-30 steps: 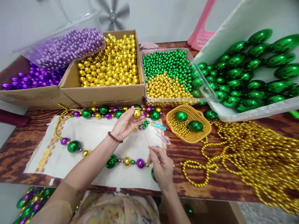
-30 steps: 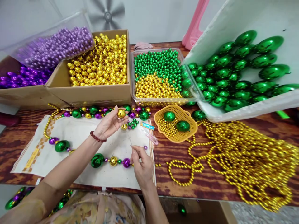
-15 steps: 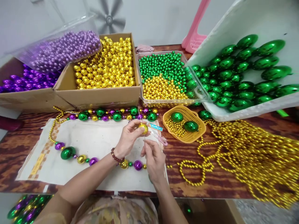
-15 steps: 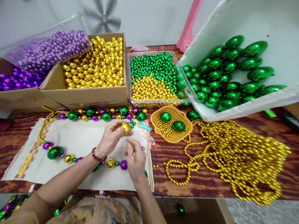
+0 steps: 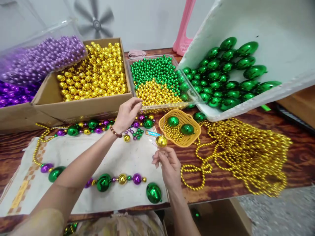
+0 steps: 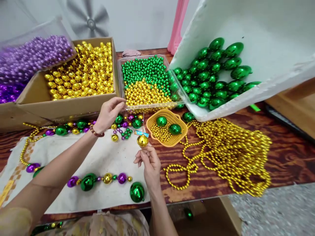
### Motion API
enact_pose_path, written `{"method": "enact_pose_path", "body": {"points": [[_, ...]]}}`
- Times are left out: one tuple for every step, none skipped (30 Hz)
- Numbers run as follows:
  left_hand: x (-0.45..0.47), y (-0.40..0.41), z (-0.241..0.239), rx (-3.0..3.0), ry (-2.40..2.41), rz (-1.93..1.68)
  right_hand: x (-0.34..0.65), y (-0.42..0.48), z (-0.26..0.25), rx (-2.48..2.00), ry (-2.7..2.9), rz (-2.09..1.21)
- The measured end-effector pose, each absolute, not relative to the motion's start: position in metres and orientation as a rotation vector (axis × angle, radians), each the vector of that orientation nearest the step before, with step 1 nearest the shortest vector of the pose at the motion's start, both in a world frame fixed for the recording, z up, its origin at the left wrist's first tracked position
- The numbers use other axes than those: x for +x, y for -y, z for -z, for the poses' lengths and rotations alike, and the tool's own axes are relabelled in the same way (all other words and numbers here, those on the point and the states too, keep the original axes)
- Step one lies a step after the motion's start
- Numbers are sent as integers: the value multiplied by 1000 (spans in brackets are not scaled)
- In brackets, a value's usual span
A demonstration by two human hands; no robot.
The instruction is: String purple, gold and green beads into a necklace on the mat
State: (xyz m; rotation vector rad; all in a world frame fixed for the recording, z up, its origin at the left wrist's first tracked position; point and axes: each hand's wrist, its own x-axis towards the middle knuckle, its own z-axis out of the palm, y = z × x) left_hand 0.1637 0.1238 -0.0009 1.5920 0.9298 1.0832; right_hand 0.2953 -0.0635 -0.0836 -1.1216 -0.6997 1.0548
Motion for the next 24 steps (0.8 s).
{"method": "enact_pose_path", "body": {"points": [[166, -131, 3, 1686, -942, -984, 296, 65, 85, -1134, 704, -1050], [167, -135, 7, 1789, -954, -858, 296, 66, 87, -1146, 706, -1047], [168, -137, 14, 1891, -965, -731, 297, 67, 88, -1157, 707, -1048], [167, -137, 21, 1978, -982, -628, 298, 68, 90, -1166, 705, -1047], [166, -135, 30, 2046, -1012, -557, 298, 69, 91, -1175, 700, -1047], [165, -133, 38, 2099, -1054, -517, 299, 69, 91, -1184, 692, -1046], [163, -129, 46, 2149, -1099, -481, 300, 69, 92, -1192, 682, -1041], [161, -125, 52, 2204, -1136, -433, 300, 69, 92, -1201, 671, -1034], [160, -120, 58, 2268, -1160, -365, 300, 68, 92, -1209, 659, -1026], [159, -115, 63, 2337, -1164, -284, 300, 68, 93, -1216, 650, -1019], [158, -110, 67, 2403, -1149, -199, 300, 67, 93, -1219, 645, -1014], [158, -105, 71, 2463, -1127, -125, 299, 67, 94, -1219, 643, -1008], [159, -100, 75, 2515, -1105, -72, 298, 66, 94, -1217, 645, -1005], [160, -96, 78, 2558, -1091, -44, 297, 66, 95, -1216, 649, -1003], [161, -93, 82, 2589, -1086, -31, 296, 66, 96, -1217, 656, -1002], [163, -90, 86, 2608, -1087, -21, 295, 66, 97, -1221, 663, -1002], [164, -88, 89, 2614, -1091, -11, 294, 66, 97, -1230, 666, -1001], [165, -87, 92, 2603, -1098, -8, 293, 67, 98, -1239, 667, -999], [166, -87, 93, 2578, -1109, -20, 292, 68, 98, -1245, 665, -996], [166, -87, 94, 2539, -1126, -52, 292, 68, 99, -1248, 661, -991], [165, -87, 93, 2483, -1143, -109, 291, 69, 99, -1251, 660, -986], [164, -88, 91, 2400, -1154, -192, 291, 70, 100, -1257, 663, -982], [162, -89, 88, 2278, -1157, -300, 291, 71, 100, -1266, 673, -979], [159, -90, 83, 2106, -1142, -415, 291, 72, 101, -1276, 691, -978]]}}
